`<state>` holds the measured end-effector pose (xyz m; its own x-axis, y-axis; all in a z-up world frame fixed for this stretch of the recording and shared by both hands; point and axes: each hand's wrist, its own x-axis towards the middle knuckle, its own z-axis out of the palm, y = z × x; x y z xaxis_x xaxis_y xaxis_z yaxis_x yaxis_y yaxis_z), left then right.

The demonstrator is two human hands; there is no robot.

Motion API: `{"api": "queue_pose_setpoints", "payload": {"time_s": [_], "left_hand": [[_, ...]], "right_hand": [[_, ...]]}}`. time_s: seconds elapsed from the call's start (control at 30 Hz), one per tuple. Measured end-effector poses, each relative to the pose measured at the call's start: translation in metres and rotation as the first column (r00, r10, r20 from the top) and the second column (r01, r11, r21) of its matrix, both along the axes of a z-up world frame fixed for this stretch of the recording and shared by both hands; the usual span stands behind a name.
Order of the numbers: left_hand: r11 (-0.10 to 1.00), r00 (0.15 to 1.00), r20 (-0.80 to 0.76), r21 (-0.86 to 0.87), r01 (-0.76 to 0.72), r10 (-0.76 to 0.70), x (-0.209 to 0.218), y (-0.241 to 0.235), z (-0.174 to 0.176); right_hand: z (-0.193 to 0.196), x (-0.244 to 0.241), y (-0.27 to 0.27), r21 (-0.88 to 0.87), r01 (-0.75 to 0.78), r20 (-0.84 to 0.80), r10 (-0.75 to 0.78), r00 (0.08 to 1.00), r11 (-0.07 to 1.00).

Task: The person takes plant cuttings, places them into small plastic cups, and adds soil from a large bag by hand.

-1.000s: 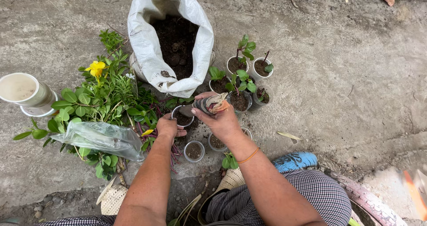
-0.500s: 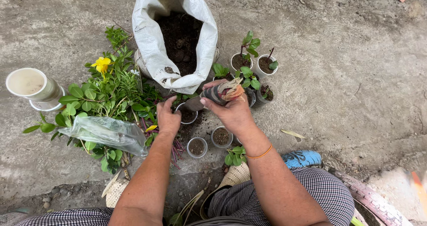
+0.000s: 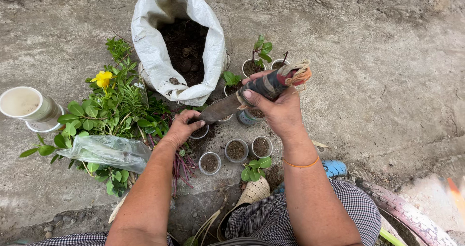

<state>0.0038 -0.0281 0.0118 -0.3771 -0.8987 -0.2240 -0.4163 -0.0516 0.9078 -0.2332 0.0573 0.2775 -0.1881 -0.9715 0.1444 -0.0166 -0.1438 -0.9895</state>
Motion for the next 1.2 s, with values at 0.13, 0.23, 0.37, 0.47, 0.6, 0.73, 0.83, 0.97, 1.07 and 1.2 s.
{"api": "queue_pose_setpoints", "payload": {"time_s": [0.13,0.23,0.37,0.47,0.6,0.73,0.83,0.97,1.07,1.2], "left_hand": [[0.977,0.949,0.260,-0.157,-0.141,0.179,0.001,0.013,0.010],[0.927,0.853,0.366,-0.190,-0.324,0.373,-0.002,0.023,0.007],[0.856,0.839,0.362,0.172,-0.487,0.405,-0.006,0.033,-0.009],[0.732,0.871,0.154,0.485,-0.477,0.466,-0.010,0.032,-0.022],[0.754,0.878,0.045,0.493,-0.435,0.477,-0.011,0.028,-0.043],[0.715,0.856,-0.012,0.556,-0.423,0.516,-0.010,0.023,-0.051],[0.672,0.822,-0.036,0.596,-0.439,0.569,-0.011,0.026,-0.046],[0.634,0.783,-0.058,0.625,-0.455,0.619,-0.013,0.024,-0.033],[0.608,0.765,-0.070,0.655,-0.449,0.640,-0.014,0.030,-0.033],[0.573,0.724,-0.101,0.689,-0.444,0.682,-0.021,0.029,-0.042]], "right_hand": [[-0.008,0.003,0.003,-0.077,-0.025,-0.001,0.025,1.000,0.997],[-0.026,0.013,0.000,-0.134,-0.030,-0.122,0.014,0.992,0.990],[-0.055,0.035,-0.006,-0.046,-0.037,-0.047,0.035,0.998,0.998],[-0.064,0.049,-0.007,-0.015,-0.056,-0.075,0.054,0.996,0.998],[-0.058,0.048,0.003,-0.034,-0.148,-0.145,0.142,0.979,0.988],[-0.052,0.050,0.005,-0.024,-0.169,-0.093,0.166,0.982,0.985],[-0.058,0.063,0.002,0.013,-0.176,-0.199,0.175,0.964,0.984],[-0.056,0.061,0.001,0.037,-0.153,-0.250,0.157,0.956,0.988],[-0.055,0.053,0.006,0.008,-0.135,-0.204,0.134,0.970,0.991],[-0.060,0.059,0.001,0.042,-0.130,-0.181,0.135,0.974,0.991]]}}
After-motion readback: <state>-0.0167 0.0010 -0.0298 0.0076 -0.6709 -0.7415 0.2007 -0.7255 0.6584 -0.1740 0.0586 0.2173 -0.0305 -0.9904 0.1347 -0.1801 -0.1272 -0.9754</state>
